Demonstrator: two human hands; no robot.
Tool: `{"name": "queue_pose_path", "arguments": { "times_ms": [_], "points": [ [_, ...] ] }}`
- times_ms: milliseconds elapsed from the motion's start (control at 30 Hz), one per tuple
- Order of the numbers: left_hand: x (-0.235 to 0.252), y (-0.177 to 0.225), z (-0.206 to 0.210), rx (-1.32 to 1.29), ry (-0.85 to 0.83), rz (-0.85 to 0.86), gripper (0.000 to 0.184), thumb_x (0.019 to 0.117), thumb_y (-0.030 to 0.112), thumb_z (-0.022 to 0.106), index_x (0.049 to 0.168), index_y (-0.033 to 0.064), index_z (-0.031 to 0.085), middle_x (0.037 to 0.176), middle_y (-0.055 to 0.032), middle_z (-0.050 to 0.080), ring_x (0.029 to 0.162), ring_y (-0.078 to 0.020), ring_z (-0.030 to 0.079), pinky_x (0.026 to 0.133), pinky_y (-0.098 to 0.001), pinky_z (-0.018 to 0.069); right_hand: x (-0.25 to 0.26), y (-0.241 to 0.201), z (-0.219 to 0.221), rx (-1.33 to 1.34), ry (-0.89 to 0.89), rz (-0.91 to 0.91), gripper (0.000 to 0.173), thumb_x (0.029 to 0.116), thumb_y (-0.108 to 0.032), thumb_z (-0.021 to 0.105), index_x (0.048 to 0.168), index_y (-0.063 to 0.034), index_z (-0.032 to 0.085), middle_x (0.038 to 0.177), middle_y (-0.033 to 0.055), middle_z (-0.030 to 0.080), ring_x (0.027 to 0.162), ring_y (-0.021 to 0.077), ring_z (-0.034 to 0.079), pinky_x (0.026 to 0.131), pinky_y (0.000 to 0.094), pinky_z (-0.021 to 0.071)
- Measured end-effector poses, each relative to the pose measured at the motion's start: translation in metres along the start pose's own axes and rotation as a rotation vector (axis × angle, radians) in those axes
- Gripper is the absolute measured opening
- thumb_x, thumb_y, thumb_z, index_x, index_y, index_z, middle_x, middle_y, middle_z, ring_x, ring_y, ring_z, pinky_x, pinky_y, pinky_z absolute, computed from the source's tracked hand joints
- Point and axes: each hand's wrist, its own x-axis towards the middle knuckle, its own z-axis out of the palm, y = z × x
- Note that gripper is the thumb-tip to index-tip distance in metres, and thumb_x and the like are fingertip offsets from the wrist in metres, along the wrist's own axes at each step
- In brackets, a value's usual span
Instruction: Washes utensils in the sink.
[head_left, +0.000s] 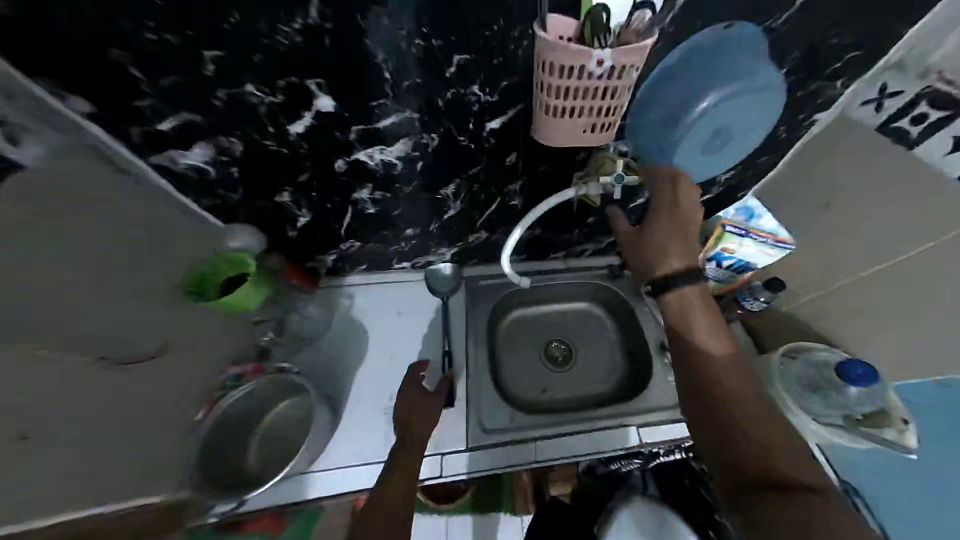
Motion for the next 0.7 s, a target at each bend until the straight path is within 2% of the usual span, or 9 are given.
{"name": "queue_pose_path", "arguments": {
  "times_ms": [67, 100, 200, 300, 400, 467, 533, 600, 700],
  "points": [
    [0.026, 0.018, 0.018, 0.176, -0.083, -0.164, 0.084, 0.0889, 0.051, 0.075, 0.150, 0.0037, 0.042, 0.135, -0.0221, 0.061, 0.122, -0.0387, 0.062, 0.101, -0.0593, 0.0502, 0.030, -0.003, 0.006, -0.071, -0.100, 0.004, 0.061, 0.0946, -0.046, 0.068, 0.141, -0.0067, 0.059, 0.145, 0.0251, 0.053, 0.136, 0.0463, 0.048, 0.109, 0.0668, 0.0385],
    [0.035, 0.026, 0.025, 0.262, -0.136, -0.218, 0.082, 0.0895, 0.053, 0.073, 0.148, 0.0037, 0.045, 0.133, -0.0218, 0.062, 0.121, -0.0385, 0.063, 0.099, -0.0598, 0.0510, 0.041, -0.001, 0.007, -0.096, -0.140, -0.026, 0.055, 0.0975, -0.043, 0.064, 0.137, -0.0053, 0.061, 0.143, 0.0263, 0.054, 0.135, 0.0475, 0.049, 0.107, 0.0685, 0.0378],
    [0.036, 0.025, 0.032, 0.382, -0.218, -0.265, 0.054, 0.0982, 0.045, 0.062, 0.137, 0.0070, 0.059, 0.130, -0.0181, 0.065, 0.119, -0.0352, 0.064, 0.099, -0.0587, 0.0509, 0.046, 0.005, 0.007, -0.155, -0.187, -0.203, 0.038, 0.1027, -0.024, 0.055, 0.135, -0.0056, 0.064, 0.138, 0.0312, 0.055, 0.130, 0.0550, 0.050, 0.101, 0.0755, 0.0378],
    [0.027, 0.016, 0.018, 0.278, -0.171, -0.214, 0.042, 0.1015, 0.035, 0.057, 0.131, 0.0047, 0.063, 0.122, -0.0182, 0.067, 0.114, -0.0328, 0.066, 0.099, -0.0544, 0.0513, 0.058, 0.017, 0.007, -0.110, -0.188, -0.363, 0.036, 0.0991, -0.008, 0.054, 0.132, -0.0119, 0.067, 0.143, 0.0307, 0.052, 0.133, 0.0584, 0.043, 0.105, 0.0784, 0.0308],
    [-0.009, 0.005, -0.013, 0.143, -0.131, -0.152, 0.040, 0.1018, 0.032, 0.059, 0.128, 0.0022, 0.063, 0.110, -0.0171, 0.068, 0.098, -0.0292, 0.067, 0.092, -0.0508, 0.0542, 0.056, 0.024, 0.018, 0.017, -0.155, -0.387, 0.036, 0.1005, -0.006, 0.049, 0.130, -0.0134, 0.069, 0.146, 0.0304, 0.050, 0.137, 0.0564, 0.041, 0.108, 0.0747, 0.0315],
    [-0.037, 0.007, -0.021, 0.082, -0.181, -0.114, 0.040, 0.1008, 0.032, 0.062, 0.127, 0.0020, 0.062, 0.104, -0.0158, 0.067, 0.090, -0.0265, 0.066, 0.085, -0.0488, 0.0561, 0.037, 0.032, 0.027, 0.123, -0.034, -0.355, 0.036, 0.1035, -0.010, 0.047, 0.132, -0.0132, 0.067, 0.149, 0.0298, 0.047, 0.140, 0.0514, 0.041, 0.113, 0.0665, 0.0349],
    [-0.065, 0.012, -0.019, 0.044, -0.232, -0.106, 0.039, 0.0991, 0.030, 0.065, 0.126, 0.0033, 0.062, 0.099, -0.0125, 0.066, 0.082, -0.0224, 0.064, 0.077, -0.0435, 0.0562, -0.008, 0.045, 0.051, 0.269, 0.059, -0.279, 0.035, 0.1031, -0.015, 0.049, 0.134, -0.0074, 0.065, 0.154, 0.0272, 0.044, 0.144, 0.0438, 0.040, 0.118, 0.0578, 0.0358],
    [-0.079, 0.022, -0.007, 0.010, -0.300, -0.124, 0.038, 0.0983, 0.029, 0.066, 0.127, 0.0055, 0.061, 0.099, -0.0095, 0.066, 0.081, -0.0192, 0.064, 0.075, -0.0399, 0.0564, -0.071, 0.061, 0.088, 0.377, -0.081, -0.071, 0.039, 0.1029, -0.019, 0.051, 0.138, -0.0060, 0.060, 0.156, 0.0187, 0.045, 0.145, 0.0317, 0.042, 0.119, 0.0488, 0.0379],
    [-0.069, 0.047, 0.017, 0.034, -0.380, -0.048, 0.040, 0.0988, 0.029, 0.064, 0.130, 0.0042, 0.060, 0.108, -0.0125, 0.066, 0.088, -0.0215, 0.066, 0.082, -0.0423, 0.0571, -0.147, 0.084, 0.139, 0.698, -0.445, 0.576, 0.035, 0.1034, -0.015, 0.060, 0.136, -0.0046, 0.061, 0.139, 0.0130, 0.062, 0.123, 0.0224, 0.062, 0.102, 0.0424, 0.0542]
  ]
}}
